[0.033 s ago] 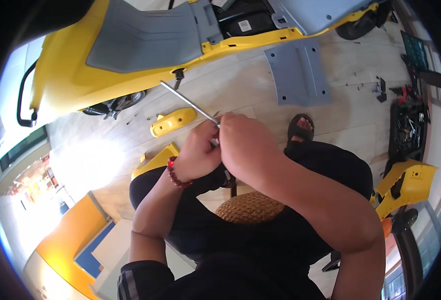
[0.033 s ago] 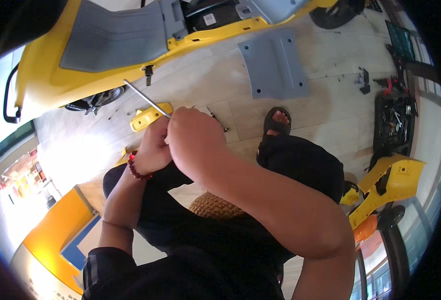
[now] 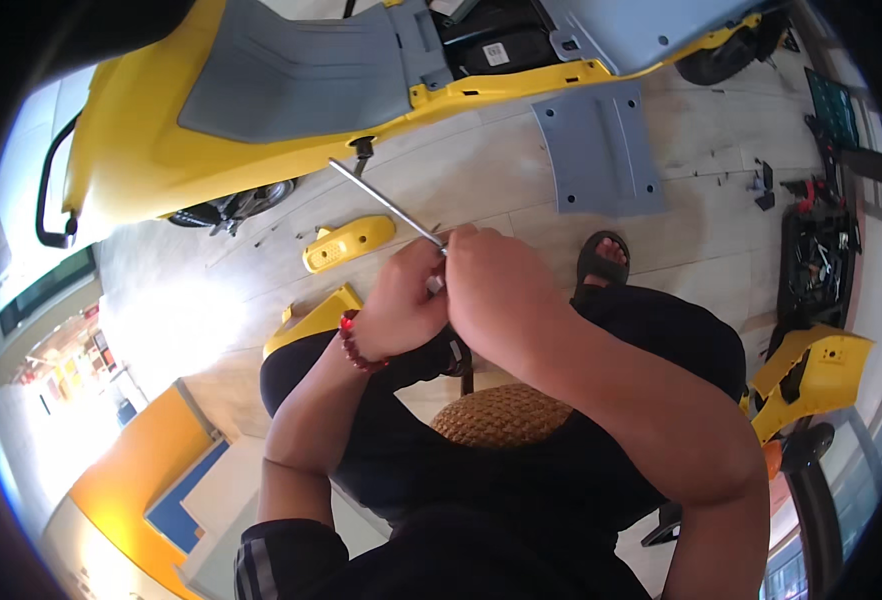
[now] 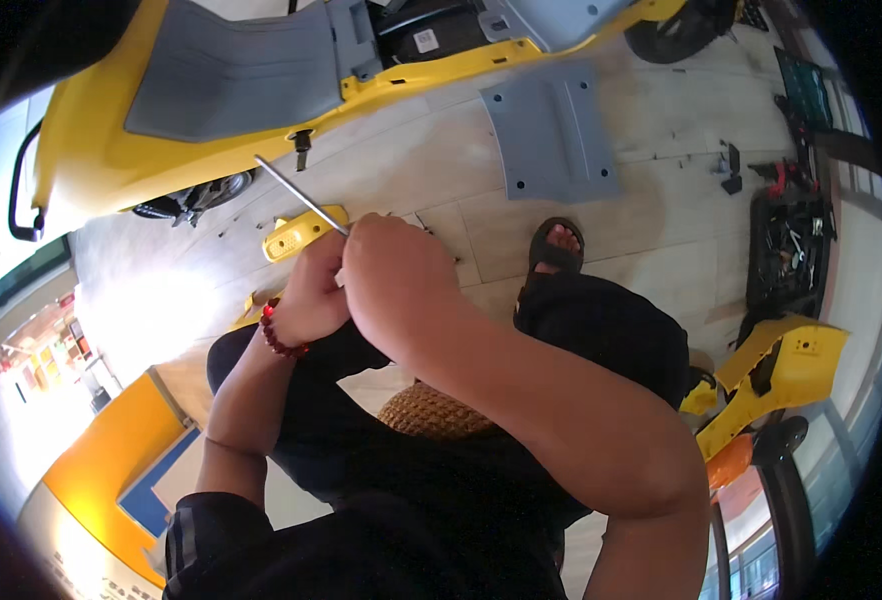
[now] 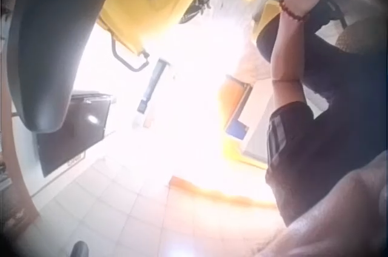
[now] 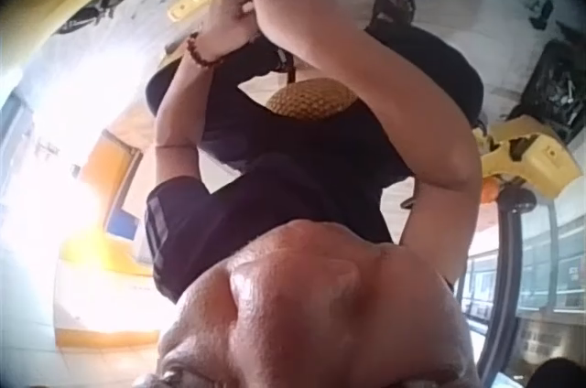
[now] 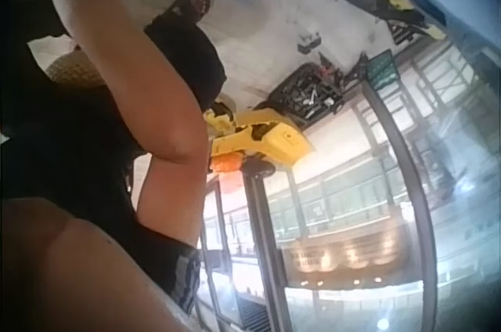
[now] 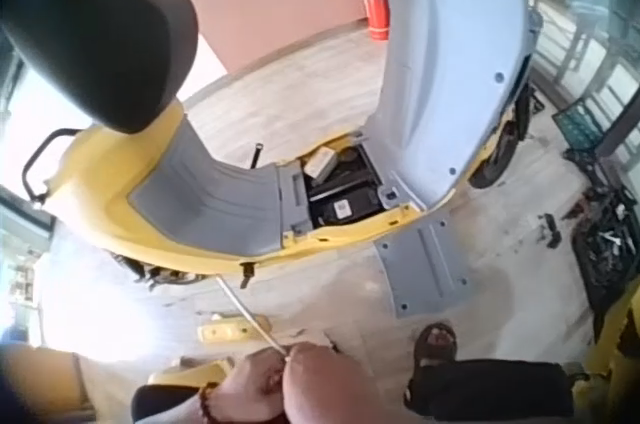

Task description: Replacing or repairing body panels and components on a yellow electric scooter.

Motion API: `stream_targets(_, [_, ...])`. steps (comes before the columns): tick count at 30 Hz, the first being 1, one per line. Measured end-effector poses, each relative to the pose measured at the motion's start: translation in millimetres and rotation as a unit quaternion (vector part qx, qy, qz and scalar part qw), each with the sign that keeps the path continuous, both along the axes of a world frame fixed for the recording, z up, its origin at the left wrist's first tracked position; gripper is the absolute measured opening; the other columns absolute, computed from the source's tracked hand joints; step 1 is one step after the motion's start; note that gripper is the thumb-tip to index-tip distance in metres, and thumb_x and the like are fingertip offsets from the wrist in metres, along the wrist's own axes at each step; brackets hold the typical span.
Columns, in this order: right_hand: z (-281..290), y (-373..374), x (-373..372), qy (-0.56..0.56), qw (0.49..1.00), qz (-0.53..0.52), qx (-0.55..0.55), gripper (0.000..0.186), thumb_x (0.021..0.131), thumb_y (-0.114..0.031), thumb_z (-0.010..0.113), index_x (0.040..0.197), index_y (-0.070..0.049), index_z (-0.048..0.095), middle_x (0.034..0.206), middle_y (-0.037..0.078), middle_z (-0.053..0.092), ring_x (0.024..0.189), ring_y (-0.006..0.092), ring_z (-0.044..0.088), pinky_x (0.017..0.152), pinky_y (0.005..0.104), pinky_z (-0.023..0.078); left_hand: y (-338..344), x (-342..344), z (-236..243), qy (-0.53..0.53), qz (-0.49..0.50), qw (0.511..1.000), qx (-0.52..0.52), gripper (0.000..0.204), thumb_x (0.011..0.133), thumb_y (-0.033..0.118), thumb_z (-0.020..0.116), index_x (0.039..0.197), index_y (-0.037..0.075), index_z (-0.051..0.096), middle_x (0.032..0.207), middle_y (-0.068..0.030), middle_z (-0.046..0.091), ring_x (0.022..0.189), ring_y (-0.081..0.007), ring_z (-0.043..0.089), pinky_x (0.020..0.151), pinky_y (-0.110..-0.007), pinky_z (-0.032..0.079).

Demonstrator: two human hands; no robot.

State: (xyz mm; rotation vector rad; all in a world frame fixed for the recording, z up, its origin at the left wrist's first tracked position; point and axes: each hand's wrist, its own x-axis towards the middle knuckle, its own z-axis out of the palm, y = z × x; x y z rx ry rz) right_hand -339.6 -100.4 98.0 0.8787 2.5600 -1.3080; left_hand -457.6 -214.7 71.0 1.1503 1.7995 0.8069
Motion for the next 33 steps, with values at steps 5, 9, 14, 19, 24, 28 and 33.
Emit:
stream_targets(5, [-0.6, 5.2, 0.8, -0.016, 1.000, 0.016, 0.012, 0.011, 0.082, -0.009, 0.059, 0.087, 0.001, 0.058, 0.081, 0.017, 0.065, 0.078, 0.0310, 0.068, 0.067, 0.0383, 0.055, 5.8, 1.4, -5.9, -0.021, 0.000, 1.000, 0.022, 0.023, 0.074, 0.002, 0.061, 0.097, -0.003, 0.059, 0.086, -0.0176, 0.063, 0.079, -0.0312, 0.063, 0.069, -0.037, 0.049])
stream_targets(9, [-0.5, 4.6, 1.9, -0.019, 1.000, 0.018, 0.011, 0.011, 0.082, -0.008, 0.059, 0.087, 0.002, 0.057, 0.081, 0.017, 0.065, 0.078, 0.0308, 0.068, 0.068, 0.0381, 0.055, 4.9, 1.9, -4.0, -0.005, -0.010, 1.000, 0.018, 0.027, 0.074, 0.001, 0.060, 0.101, -0.002, 0.060, 0.087, -0.0173, 0.063, 0.079, -0.0304, 0.063, 0.069, -0.036, 0.050])
stream_targets(14, [-0.5, -1.7, 5.0, -0.006, 1.000, 0.019, 0.003, 0.012, 0.081, -0.008, 0.059, 0.087, 0.002, 0.057, 0.080, 0.018, 0.065, 0.077, 0.0323, 0.067, 0.068, 0.0398, 0.054, 0.1, 4.8, -1.0, -0.023, 0.002, 0.999, 0.036, 0.027, 0.074, -0.001, 0.060, 0.101, -0.003, 0.061, 0.088, -0.0168, 0.063, 0.078, -0.0273, 0.064, 0.069, -0.034, 0.050])
stream_targets(19, [3.3, -3.9, 5.6, -0.004, 1.000, 0.015, -0.020, 0.012, 0.081, -0.008, 0.057, 0.087, 0.003, 0.057, 0.077, 0.018, 0.064, 0.073, 0.0343, 0.067, 0.065, 0.0424, 0.053, -7.6, 3.3, 0.9, -0.041, -0.007, 0.999, -0.007, 0.025, 0.075, 0.001, 0.065, 0.099, -0.003, 0.061, 0.088, -0.0161, 0.063, 0.078, -0.0241, 0.063, 0.069, -0.033, 0.050])
stream_targets(24, [5.9, -0.7, 2.6, -0.084, 0.994, 0.057, -0.046, 0.018, 0.083, -0.013, 0.064, 0.097, -0.001, 0.065, 0.092, 0.013, 0.069, 0.088, 0.0234, 0.069, 0.074, 0.0321, 0.056, -5.4, 3.2, -1.1, -0.019, -0.015, 0.999, -0.029, 0.020, 0.076, 0.002, 0.067, 0.093, -0.004, 0.062, 0.086, -0.0163, 0.062, 0.077, -0.0255, 0.062, 0.069, -0.033, 0.049])
stream_targets(28, [1.1, -1.8, 4.0, -0.035, 0.998, 0.022, -0.039, 0.013, 0.079, -0.007, 0.060, 0.087, 0.003, 0.057, 0.076, 0.017, 0.064, 0.073, 0.0318, 0.067, 0.064, 0.0393, 0.054, -2.6, 2.7, -5.5, -0.037, -0.014, 0.999, -0.006, 0.020, 0.075, 0.004, 0.068, 0.092, -0.003, 0.062, 0.085, -0.0168, 0.061, 0.074, -0.0274, 0.060, 0.066, -0.034, 0.048])
stream_targets(33, [-5.3, -2.1, 7.4, -0.020, 0.999, 0.025, -0.026, 0.014, 0.079, -0.007, 0.060, 0.088, 0.004, 0.057, 0.075, 0.018, 0.065, 0.072, 0.0320, 0.068, 0.064, 0.0385, 0.054, -3.1, 2.5, -8.1, -0.028, -0.021, 0.999, -0.023, 0.021, 0.073, 0.005, 0.067, 0.091, -0.003, 0.061, 0.084, -0.0170, 0.061, 0.073, -0.0289, 0.059, 0.066, -0.034, 0.047])
